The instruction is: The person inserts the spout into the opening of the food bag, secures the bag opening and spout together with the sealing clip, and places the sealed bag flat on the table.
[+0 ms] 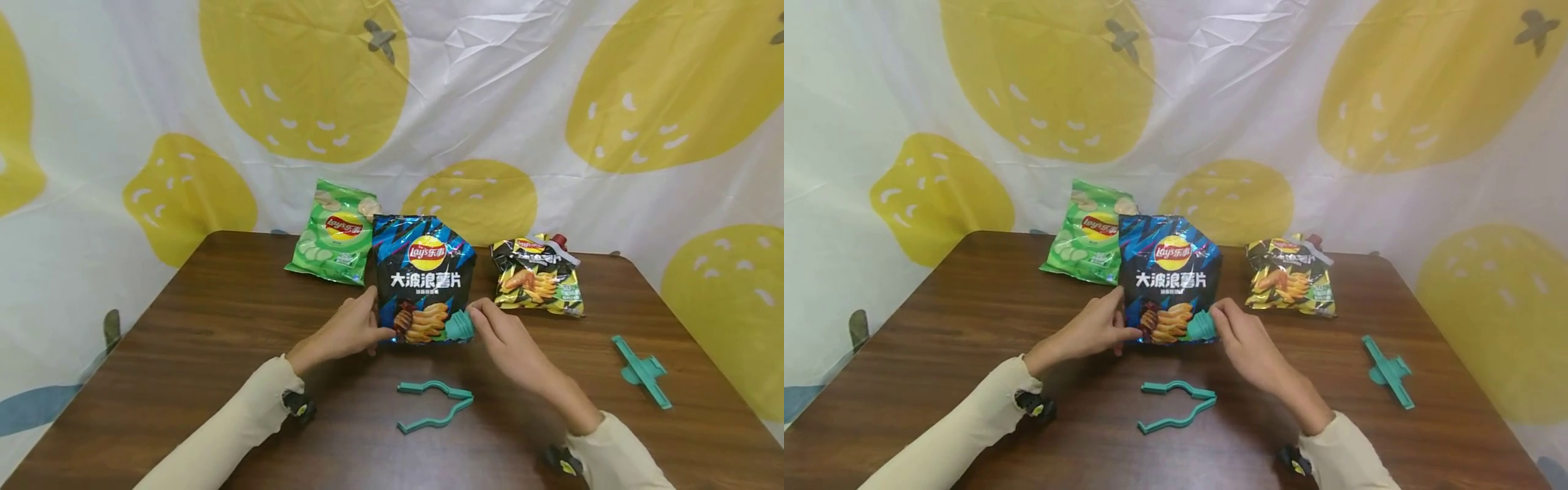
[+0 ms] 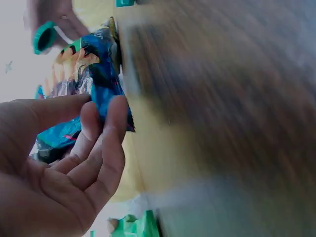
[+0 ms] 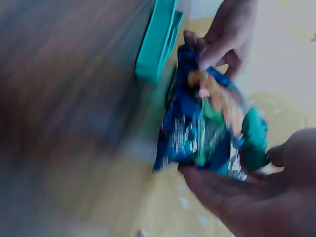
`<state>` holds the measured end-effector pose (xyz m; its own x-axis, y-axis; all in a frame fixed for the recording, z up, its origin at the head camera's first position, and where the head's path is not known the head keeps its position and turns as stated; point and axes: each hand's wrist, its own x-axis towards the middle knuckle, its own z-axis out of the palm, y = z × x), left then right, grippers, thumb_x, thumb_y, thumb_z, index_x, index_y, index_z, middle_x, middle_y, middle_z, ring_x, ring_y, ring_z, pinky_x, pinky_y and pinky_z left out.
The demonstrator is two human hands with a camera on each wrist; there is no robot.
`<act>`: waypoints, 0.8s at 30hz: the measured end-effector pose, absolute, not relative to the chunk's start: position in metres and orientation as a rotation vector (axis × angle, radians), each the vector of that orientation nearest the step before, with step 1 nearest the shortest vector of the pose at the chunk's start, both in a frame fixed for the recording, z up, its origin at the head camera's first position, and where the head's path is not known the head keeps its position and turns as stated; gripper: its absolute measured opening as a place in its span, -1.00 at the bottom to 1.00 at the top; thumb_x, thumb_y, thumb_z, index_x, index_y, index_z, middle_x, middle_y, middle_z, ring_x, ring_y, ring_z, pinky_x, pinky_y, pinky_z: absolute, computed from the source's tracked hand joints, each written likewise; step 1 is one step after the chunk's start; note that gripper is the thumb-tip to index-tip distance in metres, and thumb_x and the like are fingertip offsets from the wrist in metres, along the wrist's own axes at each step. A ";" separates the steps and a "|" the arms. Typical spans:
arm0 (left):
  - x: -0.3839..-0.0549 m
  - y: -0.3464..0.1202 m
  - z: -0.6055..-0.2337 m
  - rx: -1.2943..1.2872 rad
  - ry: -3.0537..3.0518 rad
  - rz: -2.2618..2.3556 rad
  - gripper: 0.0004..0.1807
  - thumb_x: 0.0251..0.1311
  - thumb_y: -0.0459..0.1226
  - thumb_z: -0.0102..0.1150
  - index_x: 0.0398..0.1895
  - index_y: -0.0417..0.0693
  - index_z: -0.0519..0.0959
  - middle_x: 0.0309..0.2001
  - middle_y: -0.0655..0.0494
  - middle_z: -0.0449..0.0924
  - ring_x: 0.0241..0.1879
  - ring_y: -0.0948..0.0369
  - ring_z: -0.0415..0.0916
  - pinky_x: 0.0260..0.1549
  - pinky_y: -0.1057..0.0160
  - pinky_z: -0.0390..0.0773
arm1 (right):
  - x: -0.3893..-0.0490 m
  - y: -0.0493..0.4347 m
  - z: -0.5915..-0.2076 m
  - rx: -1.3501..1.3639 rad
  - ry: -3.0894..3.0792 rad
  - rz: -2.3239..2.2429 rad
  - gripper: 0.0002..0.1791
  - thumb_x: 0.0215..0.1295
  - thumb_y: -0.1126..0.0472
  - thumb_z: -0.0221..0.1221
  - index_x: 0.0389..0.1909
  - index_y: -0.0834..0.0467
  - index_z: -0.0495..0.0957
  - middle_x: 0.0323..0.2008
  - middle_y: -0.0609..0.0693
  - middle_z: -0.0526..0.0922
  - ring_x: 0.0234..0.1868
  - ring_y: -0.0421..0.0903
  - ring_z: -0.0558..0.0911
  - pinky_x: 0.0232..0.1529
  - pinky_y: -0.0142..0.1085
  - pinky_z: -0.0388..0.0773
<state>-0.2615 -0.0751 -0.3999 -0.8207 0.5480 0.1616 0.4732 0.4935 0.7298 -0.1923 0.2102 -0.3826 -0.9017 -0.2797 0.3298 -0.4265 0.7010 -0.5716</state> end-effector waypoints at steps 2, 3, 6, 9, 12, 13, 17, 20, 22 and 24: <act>-0.263 -0.077 -0.400 0.952 2.688 1.182 -0.61 0.11 -0.31 0.44 -0.11 -0.15 0.42 -0.69 0.19 0.53 -0.74 0.21 0.56 -0.72 0.29 0.48 | -0.190 0.210 -0.379 0.640 -2.712 0.908 -0.76 0.62 0.09 -0.15 -0.11 0.07 0.47 -0.50 -0.12 0.42 -0.43 -0.20 0.44 -0.35 -0.31 0.40; -0.263 -0.078 -0.400 0.977 2.730 1.124 -0.65 0.08 -0.32 0.45 -0.18 -0.13 0.45 -0.67 0.21 0.52 -0.73 0.26 0.53 -0.70 0.31 0.48 | -0.189 0.209 -0.377 0.682 -2.728 0.863 -0.78 0.62 0.11 -0.15 -0.12 0.07 0.46 -0.53 -0.15 0.39 -0.47 -0.24 0.42 -0.38 -0.33 0.40; -0.264 -0.079 -0.401 1.054 2.863 0.935 -0.72 -0.02 -0.32 0.49 -0.40 -0.05 0.49 -0.63 0.25 0.47 -0.66 0.33 0.44 -0.63 0.33 0.42 | -0.185 0.209 -0.372 0.767 -2.789 0.739 -0.81 0.62 0.14 -0.14 -0.13 0.06 0.43 -0.56 -0.23 0.34 -0.52 -0.30 0.39 -0.41 -0.36 0.39; -0.264 -0.079 -0.402 1.121 2.940 0.838 -0.71 -0.07 -0.30 0.51 -0.48 -0.04 0.49 -0.59 0.23 0.43 -0.58 0.29 0.37 -0.58 0.31 0.34 | -0.182 0.208 -0.369 0.794 -2.834 0.684 -0.82 0.62 0.13 -0.15 -0.08 0.07 0.42 -0.58 -0.25 0.34 -0.55 -0.32 0.39 -0.42 -0.36 0.40; -0.263 -0.077 -0.403 1.163 2.949 0.846 -0.73 -0.07 -0.34 0.49 -0.47 -0.09 0.51 -0.59 0.23 0.42 -0.57 0.28 0.35 -0.57 0.31 0.32 | -0.179 0.210 -0.363 0.800 -2.860 0.698 -0.81 0.63 0.11 -0.16 -0.06 0.07 0.41 -0.59 -0.25 0.34 -0.58 -0.32 0.38 -0.43 -0.36 0.41; -0.263 -0.077 -0.404 1.175 2.942 0.856 -0.75 -0.07 -0.37 0.47 -0.47 -0.10 0.51 -0.61 0.24 0.41 -0.59 0.29 0.35 -0.59 0.32 0.31 | -0.177 0.211 -0.360 0.804 -2.864 0.734 -0.80 0.63 0.10 -0.16 -0.06 0.06 0.41 -0.58 -0.25 0.38 -0.57 -0.33 0.42 -0.41 -0.36 0.44; -0.261 -0.076 -0.404 1.224 2.942 0.841 -0.75 -0.08 -0.42 0.41 -0.53 -0.06 0.47 -0.64 0.25 0.39 -0.62 0.30 0.32 -0.62 0.34 0.28 | -0.168 0.220 -0.336 0.784 -2.752 0.935 -0.82 0.61 0.15 -0.11 -0.10 0.08 0.46 -0.49 -0.19 0.58 -0.51 -0.27 0.60 -0.35 -0.33 0.58; -0.259 -0.076 -0.403 1.239 2.955 0.809 -0.74 -0.08 -0.42 0.40 -0.55 -0.04 0.45 -0.65 0.25 0.38 -0.62 0.29 0.33 -0.63 0.33 0.28 | -0.163 0.227 -0.316 0.691 -2.509 0.962 -0.85 0.56 0.24 -0.02 -0.10 0.17 0.52 -0.46 -0.09 0.67 -0.48 -0.23 0.66 -0.36 -0.39 0.59; -0.258 -0.076 -0.403 1.229 2.972 0.789 -0.74 -0.07 -0.40 0.41 -0.55 -0.02 0.45 -0.65 0.25 0.38 -0.62 0.28 0.34 -0.63 0.31 0.29 | -0.165 0.229 -0.307 0.595 -2.361 0.877 -0.84 0.51 0.27 0.04 -0.06 0.24 0.53 -0.46 -0.01 0.71 -0.47 -0.21 0.66 -0.37 -0.46 0.52; -0.256 -0.076 -0.403 1.213 2.990 0.772 -0.73 -0.06 -0.39 0.41 -0.56 -0.01 0.44 -0.66 0.25 0.37 -0.62 0.27 0.34 -0.63 0.30 0.29 | -0.172 0.229 -0.303 0.509 -2.274 0.820 -0.81 0.48 0.26 0.09 -0.04 0.29 0.54 -0.38 0.08 0.74 -0.41 -0.13 0.69 -0.34 -0.43 0.49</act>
<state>-0.2565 -0.0763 -0.4027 -0.7192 0.6132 0.3268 0.6947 0.6274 0.3517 -0.1724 0.2292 -0.3032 -0.7077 -0.1316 0.6941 -0.5444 0.7278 -0.4170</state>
